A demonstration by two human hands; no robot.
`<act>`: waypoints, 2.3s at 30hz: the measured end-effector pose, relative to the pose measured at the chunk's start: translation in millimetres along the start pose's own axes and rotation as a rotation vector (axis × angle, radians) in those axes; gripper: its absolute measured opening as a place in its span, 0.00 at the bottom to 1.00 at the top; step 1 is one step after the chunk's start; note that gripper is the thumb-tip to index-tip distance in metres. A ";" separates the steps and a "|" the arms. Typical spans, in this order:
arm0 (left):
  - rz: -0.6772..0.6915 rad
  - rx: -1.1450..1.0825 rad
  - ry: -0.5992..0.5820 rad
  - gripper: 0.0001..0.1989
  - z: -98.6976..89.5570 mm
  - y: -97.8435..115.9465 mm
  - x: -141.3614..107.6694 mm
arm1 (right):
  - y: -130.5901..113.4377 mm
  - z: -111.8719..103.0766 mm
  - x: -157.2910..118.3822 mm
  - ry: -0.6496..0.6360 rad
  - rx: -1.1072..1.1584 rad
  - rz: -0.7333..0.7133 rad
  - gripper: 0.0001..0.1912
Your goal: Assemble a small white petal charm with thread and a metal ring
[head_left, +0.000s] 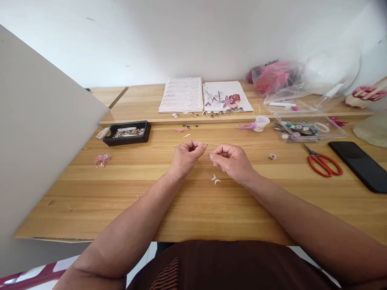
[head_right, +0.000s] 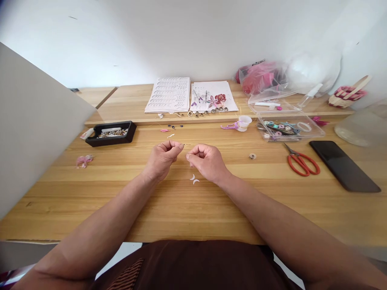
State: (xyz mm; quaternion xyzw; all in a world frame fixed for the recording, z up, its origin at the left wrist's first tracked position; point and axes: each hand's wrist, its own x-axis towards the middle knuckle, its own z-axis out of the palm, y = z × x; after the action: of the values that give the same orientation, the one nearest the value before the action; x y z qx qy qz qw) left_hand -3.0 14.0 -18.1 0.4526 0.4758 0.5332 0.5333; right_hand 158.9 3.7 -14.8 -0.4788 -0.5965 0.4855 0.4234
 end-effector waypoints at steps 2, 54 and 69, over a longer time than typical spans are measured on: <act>0.050 0.075 0.035 0.13 -0.7 -1.5 0.6 | -5.2 0.4 -4.7 0.028 -0.120 -0.116 0.07; 0.038 0.145 0.010 0.13 -2.2 -0.1 -0.4 | -9.1 1.7 -8.4 0.111 -0.227 -0.274 0.07; -0.032 0.137 -0.226 0.16 -5.6 10.7 -3.1 | -1.9 -17.3 15.9 0.030 0.136 -0.043 0.10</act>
State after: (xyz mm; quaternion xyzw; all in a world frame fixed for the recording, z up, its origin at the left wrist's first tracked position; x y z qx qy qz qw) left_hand -10.0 11.0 -8.2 0.5374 0.4552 0.4366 0.5599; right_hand 172.4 22.2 -9.4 -0.4432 -0.5660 0.5082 0.4743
